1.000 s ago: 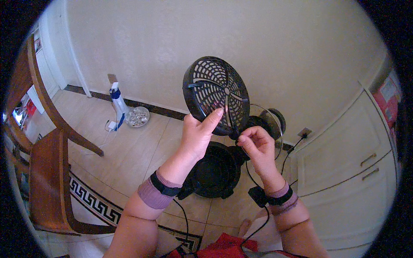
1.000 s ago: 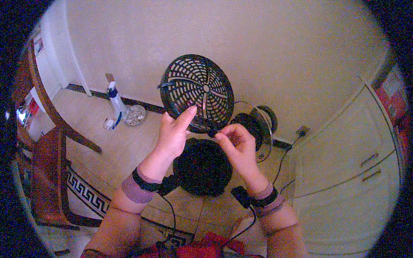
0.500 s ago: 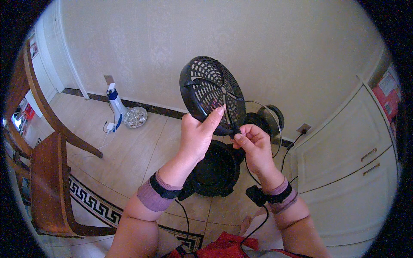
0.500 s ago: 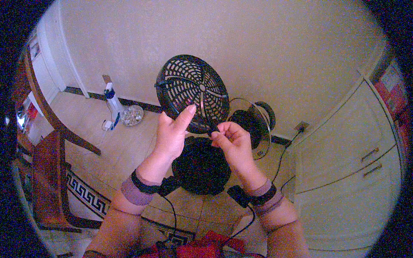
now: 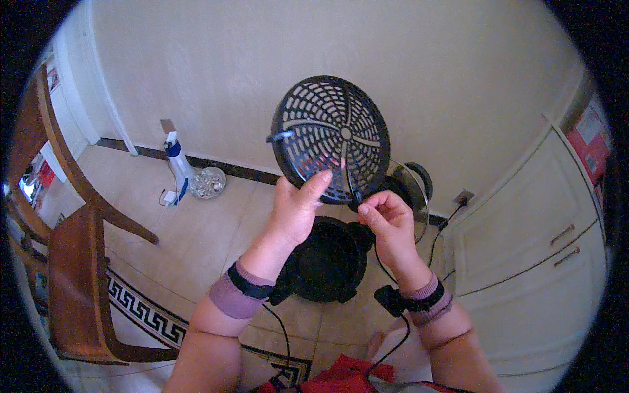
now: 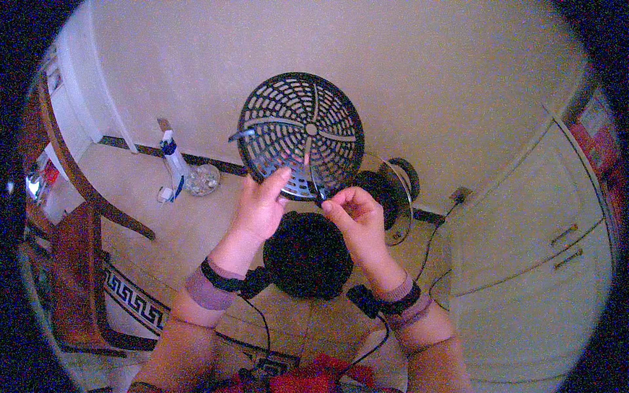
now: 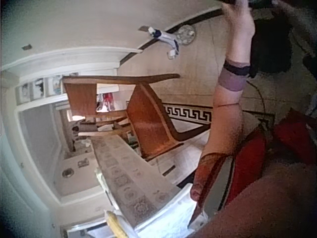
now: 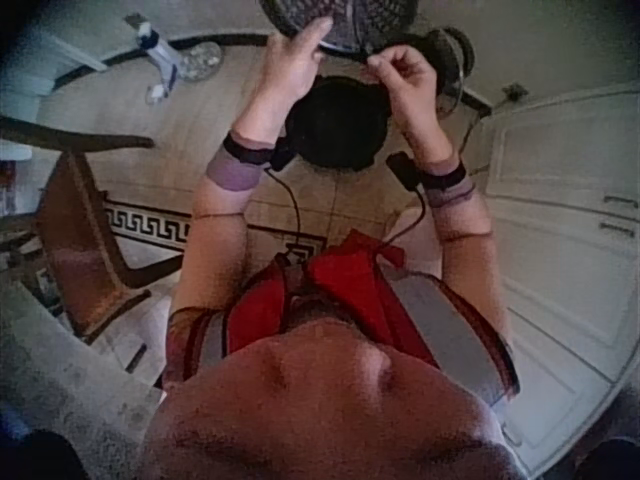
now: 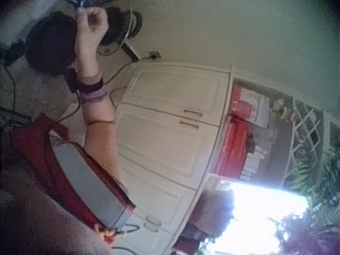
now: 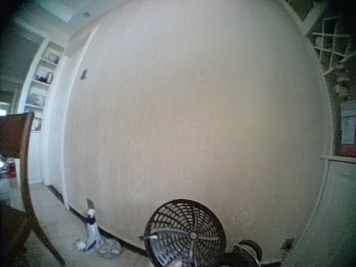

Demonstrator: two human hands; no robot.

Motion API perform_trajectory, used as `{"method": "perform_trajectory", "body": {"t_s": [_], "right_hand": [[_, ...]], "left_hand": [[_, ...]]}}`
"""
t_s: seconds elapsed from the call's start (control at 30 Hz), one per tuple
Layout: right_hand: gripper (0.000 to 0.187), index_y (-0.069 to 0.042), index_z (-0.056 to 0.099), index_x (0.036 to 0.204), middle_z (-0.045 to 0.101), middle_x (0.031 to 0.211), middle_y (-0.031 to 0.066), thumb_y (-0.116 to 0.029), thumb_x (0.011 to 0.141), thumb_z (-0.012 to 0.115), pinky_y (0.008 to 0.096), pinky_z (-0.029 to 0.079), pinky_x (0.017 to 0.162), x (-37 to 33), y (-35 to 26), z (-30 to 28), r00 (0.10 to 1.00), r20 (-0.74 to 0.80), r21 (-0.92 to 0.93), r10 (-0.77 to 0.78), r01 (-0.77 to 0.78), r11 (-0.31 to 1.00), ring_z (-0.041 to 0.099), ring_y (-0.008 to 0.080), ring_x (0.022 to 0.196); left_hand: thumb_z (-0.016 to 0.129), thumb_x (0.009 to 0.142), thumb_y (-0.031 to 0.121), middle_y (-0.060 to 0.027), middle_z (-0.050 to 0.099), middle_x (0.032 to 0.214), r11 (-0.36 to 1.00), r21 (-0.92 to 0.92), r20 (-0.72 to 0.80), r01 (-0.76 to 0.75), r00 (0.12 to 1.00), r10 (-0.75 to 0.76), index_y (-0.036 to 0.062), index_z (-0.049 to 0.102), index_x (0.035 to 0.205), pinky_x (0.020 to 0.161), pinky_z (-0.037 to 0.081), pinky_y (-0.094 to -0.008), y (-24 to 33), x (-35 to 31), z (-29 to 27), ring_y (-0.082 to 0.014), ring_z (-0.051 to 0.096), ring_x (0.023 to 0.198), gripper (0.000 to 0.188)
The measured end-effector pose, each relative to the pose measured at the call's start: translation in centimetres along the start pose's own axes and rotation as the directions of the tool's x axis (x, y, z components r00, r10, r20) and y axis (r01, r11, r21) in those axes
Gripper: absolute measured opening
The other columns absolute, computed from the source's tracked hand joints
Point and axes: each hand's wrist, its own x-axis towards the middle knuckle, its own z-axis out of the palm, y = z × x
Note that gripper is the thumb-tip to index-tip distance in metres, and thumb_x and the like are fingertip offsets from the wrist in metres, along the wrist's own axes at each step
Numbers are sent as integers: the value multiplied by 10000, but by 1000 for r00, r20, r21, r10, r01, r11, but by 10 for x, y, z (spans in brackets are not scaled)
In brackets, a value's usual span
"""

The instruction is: The person plugs a black appliance into a wall outlet and then attaches small rubber components to the edges of a circular black plastic grate.

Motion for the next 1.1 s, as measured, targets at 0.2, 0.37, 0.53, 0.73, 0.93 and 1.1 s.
{"method": "perform_trajectory", "body": {"t_s": [0.2, 0.37, 0.53, 0.73, 0.93, 1.1], "right_hand": [[123, -34, 588, 841, 602, 774, -10, -38, 819, 709, 218, 455, 651, -2, -1, -4, 988, -99, -189, -115, 95, 977, 547, 65, 712], [175, -22, 591, 941, 596, 828, 1, -26, 812, 709, 225, 460, 661, -8, -18, 9, 956, -131, -234, -261, 226, 946, 547, 76, 728], [307, -21, 592, 1032, 574, 848, 45, -29, 763, 740, 254, 466, 676, -11, -27, 12, 859, -16, -369, -511, 470, 802, 555, 126, 750], [219, -15, 620, 927, 592, 844, 92, -19, 742, 736, 276, 467, 648, -6, -32, 2, 768, -10, -542, -641, 534, 649, 569, 179, 709], [178, 4, 583, 962, 559, 872, 44, 46, 810, 666, 224, 428, 698, -4, -36, -9, 770, 62, -570, -634, 549, 611, 517, 114, 770], [215, -26, 559, 1017, 587, 853, -1, 26, 837, 666, 193, 459, 717, -4, -38, 1, 906, -161, -203, -392, 358, 911, 558, 77, 776]], "left_hand": [[635, 882, 107, -40, 665, 1055, 944, 278, 142, -178, 980, 143, -7, 642, 1080, 844, 469, -277, -5, -7, 4, -110, 591, 935, 228], [672, 842, 82, -58, 691, 844, 849, 461, 268, -259, 952, 146, -1, 654, 995, 689, 505, -296, -24, -7, -4, -121, 616, 753, 175], [724, 775, 125, -125, 657, 755, 717, 590, 320, -372, 923, 215, 16, 653, 922, 649, 500, -344, -39, -8, -2, -234, 650, 722, 196], [738, 687, 131, -156, 629, 739, 458, 757, 437, -467, 882, 177, 36, 655, 890, 611, 478, -409, -32, -11, 7, -343, 606, 701, 239], [737, 683, 145, -150, 626, 716, 341, 787, 477, -514, 858, 192, 35, 648, 822, 596, 480, -425, -23, -11, 10, -340, 605, 666, 199], [726, 719, 139, -166, 632, 704, 525, 777, 416, -348, 909, -12, 23, 652, 812, 577, 489, -383, -24, -10, 3, -318, 624, 624, 166]]}}
